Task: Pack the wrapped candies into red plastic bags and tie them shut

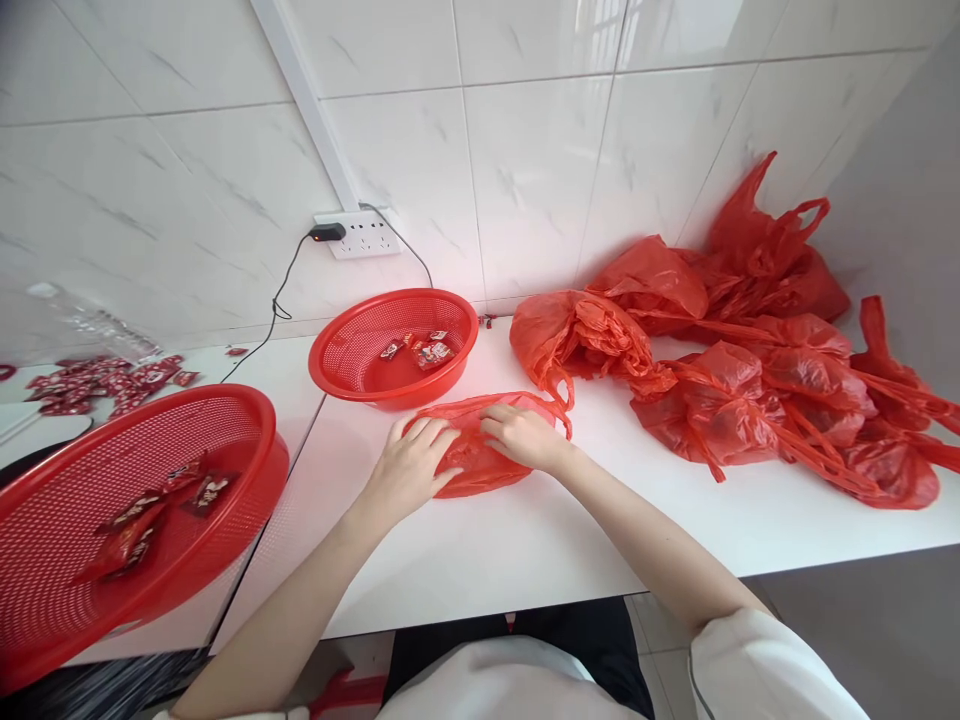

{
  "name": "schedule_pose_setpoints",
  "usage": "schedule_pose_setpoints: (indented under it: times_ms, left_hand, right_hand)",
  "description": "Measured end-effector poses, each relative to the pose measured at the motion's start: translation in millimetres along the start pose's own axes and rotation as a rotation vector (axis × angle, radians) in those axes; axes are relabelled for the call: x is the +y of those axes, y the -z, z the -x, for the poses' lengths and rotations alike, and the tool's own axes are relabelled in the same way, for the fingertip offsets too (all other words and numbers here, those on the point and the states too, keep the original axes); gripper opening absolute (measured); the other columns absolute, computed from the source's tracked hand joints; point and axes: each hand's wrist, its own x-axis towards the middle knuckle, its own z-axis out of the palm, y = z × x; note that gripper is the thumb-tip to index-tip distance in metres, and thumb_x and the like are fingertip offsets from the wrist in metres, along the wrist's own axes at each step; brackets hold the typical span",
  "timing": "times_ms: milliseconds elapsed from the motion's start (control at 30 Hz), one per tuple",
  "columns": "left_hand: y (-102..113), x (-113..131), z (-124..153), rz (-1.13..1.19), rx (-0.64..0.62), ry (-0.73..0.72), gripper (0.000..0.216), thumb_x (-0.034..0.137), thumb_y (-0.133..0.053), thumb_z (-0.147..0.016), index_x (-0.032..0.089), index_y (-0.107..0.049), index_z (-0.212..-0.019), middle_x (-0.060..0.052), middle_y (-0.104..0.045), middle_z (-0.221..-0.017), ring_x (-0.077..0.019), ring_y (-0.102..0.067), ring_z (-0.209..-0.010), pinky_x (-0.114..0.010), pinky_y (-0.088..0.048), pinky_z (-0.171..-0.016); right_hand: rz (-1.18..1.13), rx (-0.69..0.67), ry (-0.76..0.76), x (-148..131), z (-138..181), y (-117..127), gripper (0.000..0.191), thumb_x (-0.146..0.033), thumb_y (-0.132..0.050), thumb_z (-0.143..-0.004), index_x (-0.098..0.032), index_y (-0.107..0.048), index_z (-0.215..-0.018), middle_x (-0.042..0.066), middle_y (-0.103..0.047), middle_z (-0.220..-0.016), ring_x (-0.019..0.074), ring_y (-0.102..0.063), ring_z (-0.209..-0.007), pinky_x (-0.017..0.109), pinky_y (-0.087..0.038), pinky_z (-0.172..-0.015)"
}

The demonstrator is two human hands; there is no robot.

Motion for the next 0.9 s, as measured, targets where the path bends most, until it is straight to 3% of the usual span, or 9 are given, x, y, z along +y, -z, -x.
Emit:
schedule_pose_setpoints:
  times_ms: [100, 167, 267, 400, 633, 767, 833, 900]
  left_hand:
    - [-22.0, -13.3, -5.9, 0.089, -0.024, -0.029, 0.076, 0.046, -0.067, -0.077, 0.018, -0.039, -0.142, -0.015, -0.04, -0.149, -0.0299, -0.034, -0.138, -0.045, -0.023, -0.113]
    - [-40.0, -25.1, -7.6, 0.134, -0.098, -0.024, 0.092, 0.057, -0.064, -0.075, 0.018, -0.025, -0.149, -0.015, -0.028, -0.155, -0.0294, -0.024, -0.144, -0.046, -0.017, -0.116]
    - [-61.4, -37.7, -7.0, 0.173, -0.203, 0.021, 0.097, 0.066, -0.056, -0.077, 0.017, -0.018, -0.152, -0.016, -0.022, -0.157, -0.0293, -0.019, -0.146, -0.049, -0.011, -0.117]
    - [-74.2, -44.2, -5.7, 0.181, -0.223, 0.02, 0.093, 0.067, -0.049, -0.081, 0.016, -0.019, -0.152, -0.016, -0.022, -0.157, -0.0284, -0.018, -0.146, -0.05, -0.003, -0.117]
    - [-83.0, -50.7, -6.9, 0.202, -0.24, 0.022, 0.099, 0.072, -0.047, -0.079, 0.016, -0.013, -0.153, -0.014, -0.017, -0.159, -0.0292, -0.016, -0.146, -0.055, 0.002, -0.116]
    - [-86.2, -50.8, -5.6, 0.2, -0.214, 0.009, 0.096, 0.072, -0.042, -0.082, 0.015, -0.012, -0.153, -0.013, -0.017, -0.159, -0.0281, -0.015, -0.147, -0.055, 0.002, -0.116]
    - [-87.1, -50.2, -5.4, 0.196, -0.208, 0.008, 0.097, 0.072, -0.043, -0.081, 0.014, -0.013, -0.153, -0.014, -0.017, -0.159, -0.0291, -0.016, -0.146, -0.056, 0.003, -0.116]
    - [-87.6, -50.2, -5.5, 0.196, -0.202, 0.008, 0.099, 0.071, -0.047, -0.079, 0.015, -0.014, -0.153, -0.015, -0.018, -0.158, -0.0305, -0.018, -0.146, -0.057, 0.004, -0.115]
  right_hand:
    - [0.068, -0.002, 0.101, 2.9, -1.6, -12.7, 0.033, -0.034, -0.055, -0.091, -0.015, -0.062, -0.116, 0.016, -0.054, -0.135, 0.03, -0.052, -0.12, 0.047, -0.04, -0.1]
    - [0.064, 0.004, 0.11, 8.7, 0.1, -20.6, 0.057, -0.052, -0.059, -0.085, -0.014, -0.056, -0.127, 0.018, -0.045, -0.144, 0.033, -0.043, -0.13, 0.053, -0.031, -0.108]
    - [0.023, -0.036, 0.028, 18.8, 4.6, -32.7, 0.09, -0.072, -0.055, -0.077, -0.015, -0.038, -0.144, 0.019, -0.025, -0.155, 0.0345, -0.025, -0.142, 0.055, -0.022, -0.112]
    - [-0.032, -0.143, -0.094, 29.9, 9.9, -47.7, 0.103, -0.078, -0.048, -0.076, -0.013, -0.021, -0.152, 0.02, -0.014, -0.158, 0.0338, -0.015, -0.146, 0.053, -0.019, -0.114]
    - [-0.037, -0.187, -0.142, 35.7, 10.7, -55.7, 0.107, -0.081, -0.045, -0.075, -0.016, -0.014, -0.154, 0.015, -0.011, -0.159, 0.0311, -0.014, -0.147, 0.051, -0.018, -0.116]
    - [0.031, -0.086, -0.155, 23.3, 10.3, -49.2, 0.086, -0.07, -0.038, -0.087, -0.011, -0.031, -0.149, 0.019, -0.027, -0.155, 0.0331, -0.029, -0.142, 0.05, -0.027, -0.113]
    - [0.052, -0.026, -0.104, 14.4, 9.6, -45.9, 0.073, -0.061, -0.035, -0.093, -0.011, -0.038, -0.146, 0.018, -0.034, -0.152, 0.0328, -0.034, -0.139, 0.05, -0.027, -0.112]
    - [0.012, -0.028, 0.042, 7.0, 8.6, -45.2, 0.07, -0.058, -0.038, -0.094, -0.014, -0.034, -0.148, 0.015, -0.034, -0.153, 0.0304, -0.031, -0.141, 0.05, -0.022, -0.116]
